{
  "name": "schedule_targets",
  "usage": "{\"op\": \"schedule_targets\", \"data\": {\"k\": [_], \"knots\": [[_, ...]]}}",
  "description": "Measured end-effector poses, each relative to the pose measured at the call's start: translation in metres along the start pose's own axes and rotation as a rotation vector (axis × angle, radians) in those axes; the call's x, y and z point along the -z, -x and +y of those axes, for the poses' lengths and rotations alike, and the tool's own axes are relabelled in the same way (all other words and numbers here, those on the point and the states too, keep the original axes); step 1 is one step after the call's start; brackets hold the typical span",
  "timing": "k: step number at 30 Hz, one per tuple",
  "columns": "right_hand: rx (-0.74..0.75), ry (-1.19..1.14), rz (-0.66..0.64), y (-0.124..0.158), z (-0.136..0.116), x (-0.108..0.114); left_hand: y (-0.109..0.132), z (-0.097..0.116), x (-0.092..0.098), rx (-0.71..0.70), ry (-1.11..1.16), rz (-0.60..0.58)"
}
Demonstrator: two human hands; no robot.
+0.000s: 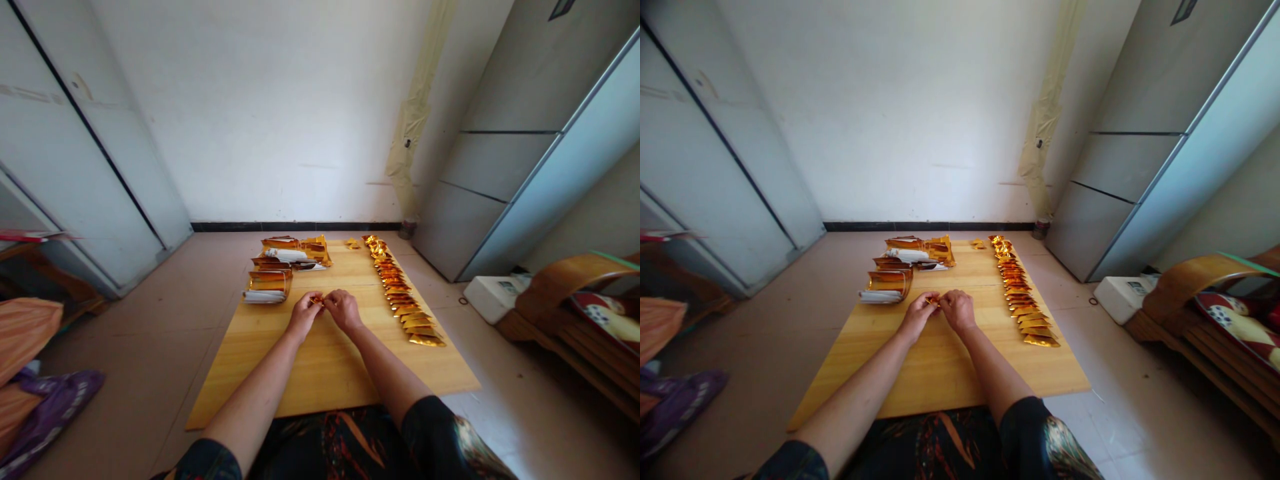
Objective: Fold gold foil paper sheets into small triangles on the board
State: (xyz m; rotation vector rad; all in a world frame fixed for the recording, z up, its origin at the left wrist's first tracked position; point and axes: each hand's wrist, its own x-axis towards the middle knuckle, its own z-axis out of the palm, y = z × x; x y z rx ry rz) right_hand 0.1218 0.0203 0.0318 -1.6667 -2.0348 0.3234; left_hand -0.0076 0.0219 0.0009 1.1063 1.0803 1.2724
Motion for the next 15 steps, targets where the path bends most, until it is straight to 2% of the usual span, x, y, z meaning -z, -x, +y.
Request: {"op": "schedule_targets", "data": {"k": [9,15], "knots": [[-0.035,-0.002,-0.002,0.0001,0.0007,-0.0028,-0.0004,-0.0010,-0.0001,0.003,-0.018,0.013],[-0.018,-0.116,0.053,-0.0016,0.0064,-0.0087,0.0002,0.0012,-0.0001,0.017,-0.036,0.016]]}}
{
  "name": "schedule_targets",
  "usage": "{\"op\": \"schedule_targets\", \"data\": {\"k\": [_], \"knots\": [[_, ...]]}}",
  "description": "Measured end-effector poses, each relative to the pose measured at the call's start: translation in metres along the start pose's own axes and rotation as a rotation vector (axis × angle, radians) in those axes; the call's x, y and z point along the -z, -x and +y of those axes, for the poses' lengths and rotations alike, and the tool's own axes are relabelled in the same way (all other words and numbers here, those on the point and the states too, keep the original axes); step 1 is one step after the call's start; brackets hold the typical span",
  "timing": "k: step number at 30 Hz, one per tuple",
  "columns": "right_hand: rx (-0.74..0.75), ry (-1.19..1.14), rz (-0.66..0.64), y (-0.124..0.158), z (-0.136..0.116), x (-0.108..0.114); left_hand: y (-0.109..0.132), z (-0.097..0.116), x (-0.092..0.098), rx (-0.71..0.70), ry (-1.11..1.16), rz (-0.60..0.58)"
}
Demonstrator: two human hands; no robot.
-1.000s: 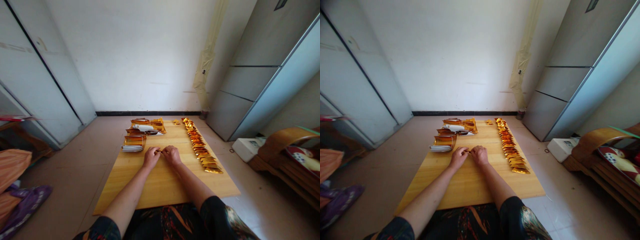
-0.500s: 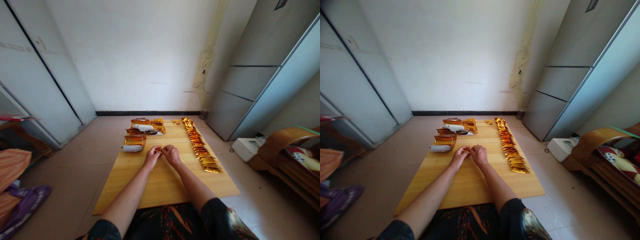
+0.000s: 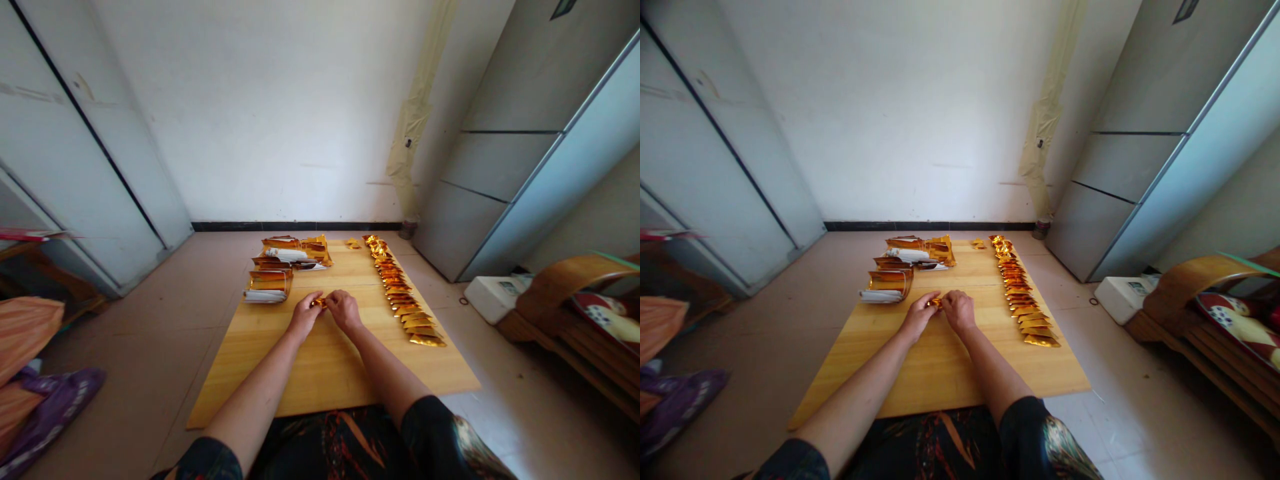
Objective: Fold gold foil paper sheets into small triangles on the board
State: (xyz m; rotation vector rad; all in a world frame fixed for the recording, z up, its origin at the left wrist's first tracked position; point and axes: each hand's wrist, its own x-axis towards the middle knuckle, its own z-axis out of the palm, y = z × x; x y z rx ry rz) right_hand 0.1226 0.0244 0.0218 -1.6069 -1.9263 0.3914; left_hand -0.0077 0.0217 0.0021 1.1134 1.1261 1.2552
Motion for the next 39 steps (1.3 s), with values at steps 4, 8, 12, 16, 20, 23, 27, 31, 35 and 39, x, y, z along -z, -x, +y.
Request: {"op": "schedule_targets", "data": {"k": [4,8,12,16,20,23,27,31,35,39], "knots": [[-0.012,-0.042,0.038,-0.001,0.003,-0.003,-0.001,0.000,-0.001,0.018,0.008,-0.009],[-0.026,-0.040,0.052,-0.001,0.004,-0.003,-0.002,-0.002,0.000,0.013,-0.004,-0.010],[-0.025,-0.047,0.058,-0.001,0.005,-0.003,-0.003,-0.004,0.001,0.020,0.005,-0.020],[-0.035,-0.054,0.059,-0.001,0.006,-0.004,-0.002,-0.002,0.001,0.022,0.000,-0.030],[-0.048,-0.063,0.061,-0.002,0.007,-0.005,-0.002,-0.002,0.000,0.018,-0.019,-0.015],[-0.037,-0.089,0.074,-0.002,0.008,-0.006,-0.003,-0.004,0.001,0.023,-0.012,-0.022],[-0.020,-0.151,0.076,-0.003,0.011,-0.007,-0.004,-0.007,0.003,0.029,-0.037,-0.023],[-0.018,-0.211,0.083,-0.004,0.014,-0.008,-0.007,-0.009,0.005,0.027,-0.026,-0.005],[-0.004,-0.249,0.079,-0.003,0.018,-0.009,-0.008,-0.010,0.005,0.049,0.005,0.000],[0.019,-0.243,0.071,-0.003,0.018,-0.009,-0.006,-0.007,0.003,0.046,-0.016,-0.020]]}}
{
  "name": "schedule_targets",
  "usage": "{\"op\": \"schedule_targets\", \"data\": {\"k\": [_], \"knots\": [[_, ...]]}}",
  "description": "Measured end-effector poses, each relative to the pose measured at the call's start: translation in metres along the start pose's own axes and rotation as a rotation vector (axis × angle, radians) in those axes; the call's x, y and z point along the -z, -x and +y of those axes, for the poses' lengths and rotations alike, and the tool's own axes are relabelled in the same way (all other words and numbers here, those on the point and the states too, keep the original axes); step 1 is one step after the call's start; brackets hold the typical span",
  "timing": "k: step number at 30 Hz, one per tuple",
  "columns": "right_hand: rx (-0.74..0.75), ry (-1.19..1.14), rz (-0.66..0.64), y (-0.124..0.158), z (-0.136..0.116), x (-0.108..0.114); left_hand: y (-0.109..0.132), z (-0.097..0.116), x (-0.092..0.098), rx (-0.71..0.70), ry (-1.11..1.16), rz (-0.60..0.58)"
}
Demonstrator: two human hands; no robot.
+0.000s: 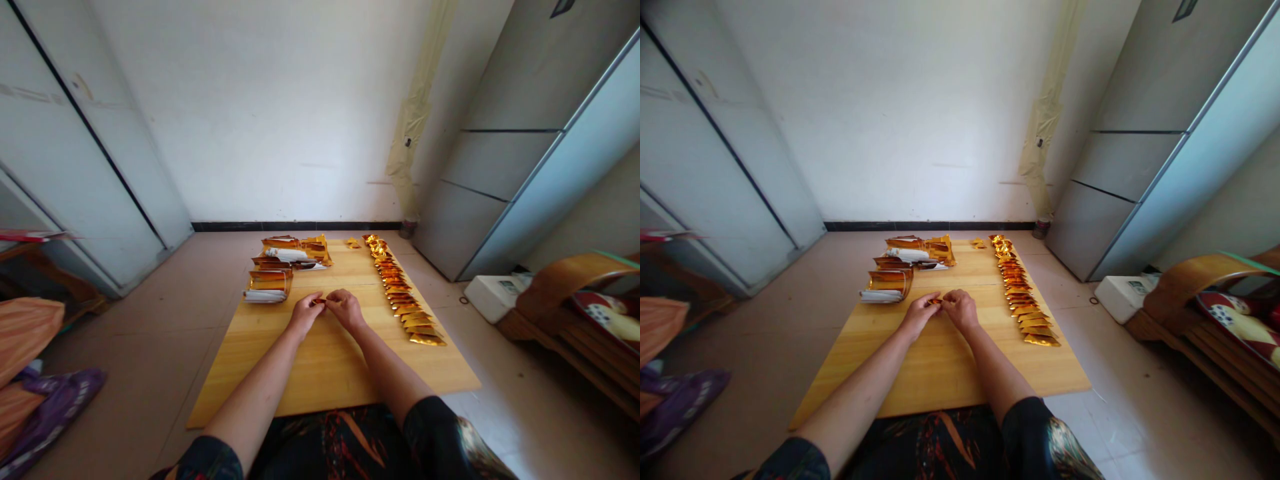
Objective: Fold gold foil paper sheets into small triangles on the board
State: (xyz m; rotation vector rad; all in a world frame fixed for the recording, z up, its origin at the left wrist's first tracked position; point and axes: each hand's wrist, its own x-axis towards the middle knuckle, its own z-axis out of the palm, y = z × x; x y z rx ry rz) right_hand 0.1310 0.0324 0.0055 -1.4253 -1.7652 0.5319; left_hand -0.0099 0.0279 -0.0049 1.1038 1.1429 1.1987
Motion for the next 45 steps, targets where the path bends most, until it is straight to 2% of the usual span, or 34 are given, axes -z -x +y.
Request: {"op": "schedule_targets", "data": {"k": [4,11,22,32,36,45], "knots": [[0.022,0.034,-0.015,-0.001,-0.005,0.002,0.004,0.004,-0.004,-0.026,-0.012,-0.065],[0.006,0.087,-0.041,-0.001,-0.011,0.005,0.006,0.005,-0.004,0.067,0.215,-0.165],[-0.017,0.107,-0.036,-0.002,-0.004,0.003,0.007,0.004,-0.003,0.046,0.268,-0.241],[-0.024,0.041,-0.028,-0.003,0.001,0.001,0.003,0.001,-0.004,0.075,0.278,-0.194],[-0.031,-0.016,-0.021,-0.001,0.006,0.003,0.002,-0.002,-0.003,0.087,0.302,-0.128],[-0.071,0.109,-0.039,0.002,0.008,0.011,0.003,-0.003,-0.003,0.094,0.334,-0.081]]}}
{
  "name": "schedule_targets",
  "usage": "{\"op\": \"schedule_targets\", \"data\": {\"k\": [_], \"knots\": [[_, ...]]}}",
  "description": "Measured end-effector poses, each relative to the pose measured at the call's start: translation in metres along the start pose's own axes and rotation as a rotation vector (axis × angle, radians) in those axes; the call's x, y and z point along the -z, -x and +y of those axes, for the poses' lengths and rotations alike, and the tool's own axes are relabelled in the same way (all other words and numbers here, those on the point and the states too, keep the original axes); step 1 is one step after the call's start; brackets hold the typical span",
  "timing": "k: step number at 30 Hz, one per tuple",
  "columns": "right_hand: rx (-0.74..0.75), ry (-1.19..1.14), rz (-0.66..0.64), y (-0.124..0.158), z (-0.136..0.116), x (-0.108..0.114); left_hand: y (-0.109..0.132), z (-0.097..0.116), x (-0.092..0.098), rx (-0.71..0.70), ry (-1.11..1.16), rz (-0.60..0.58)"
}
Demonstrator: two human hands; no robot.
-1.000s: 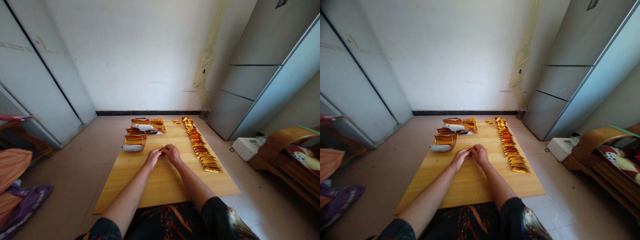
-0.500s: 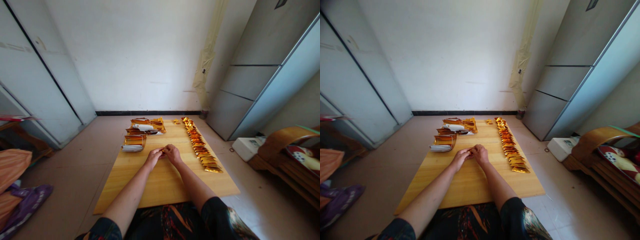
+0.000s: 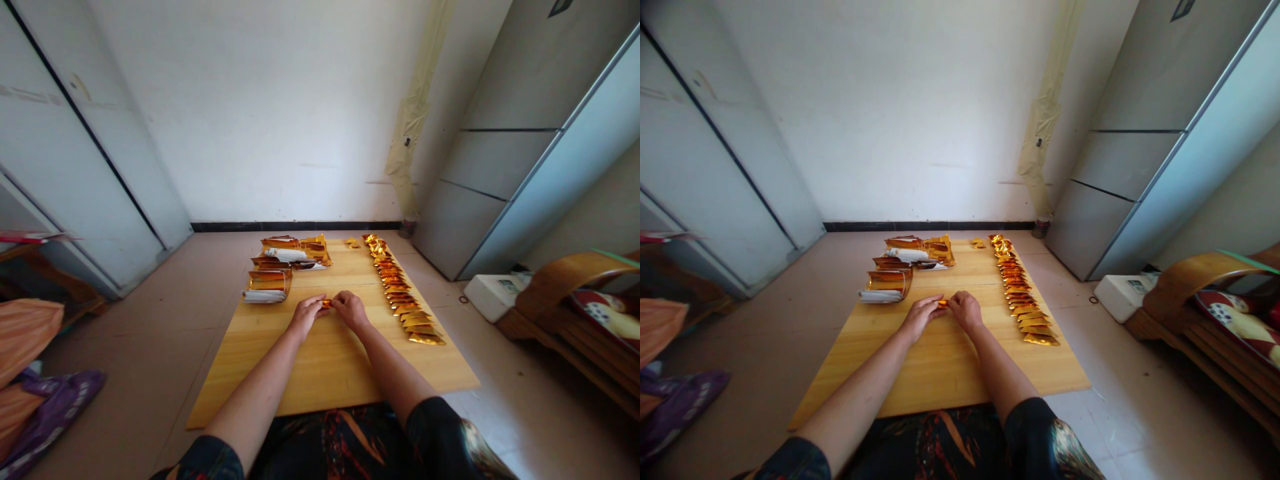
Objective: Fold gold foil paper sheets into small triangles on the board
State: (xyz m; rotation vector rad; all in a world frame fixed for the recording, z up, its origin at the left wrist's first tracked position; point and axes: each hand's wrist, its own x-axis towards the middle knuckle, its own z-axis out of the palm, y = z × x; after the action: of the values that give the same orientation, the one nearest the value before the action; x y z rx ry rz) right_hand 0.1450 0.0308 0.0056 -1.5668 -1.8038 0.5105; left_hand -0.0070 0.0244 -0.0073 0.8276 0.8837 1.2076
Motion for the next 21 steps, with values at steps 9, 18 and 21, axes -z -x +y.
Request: {"op": "schedule_targets", "data": {"k": [9,18,21], "knots": [[-0.012,-0.001,0.011,-0.0001,-0.0009,-0.0018,0.0003,0.0014,-0.0015,0.009,-0.013,0.001],[0.019,-0.069,0.032,-0.0006,0.0011,-0.0007,0.0025,0.0066,-0.0063,0.060,-0.039,0.019],[0.023,-0.052,0.069,-0.0017,0.0009,0.0012,0.0030,0.0090,-0.0065,0.060,-0.039,0.007]]}}
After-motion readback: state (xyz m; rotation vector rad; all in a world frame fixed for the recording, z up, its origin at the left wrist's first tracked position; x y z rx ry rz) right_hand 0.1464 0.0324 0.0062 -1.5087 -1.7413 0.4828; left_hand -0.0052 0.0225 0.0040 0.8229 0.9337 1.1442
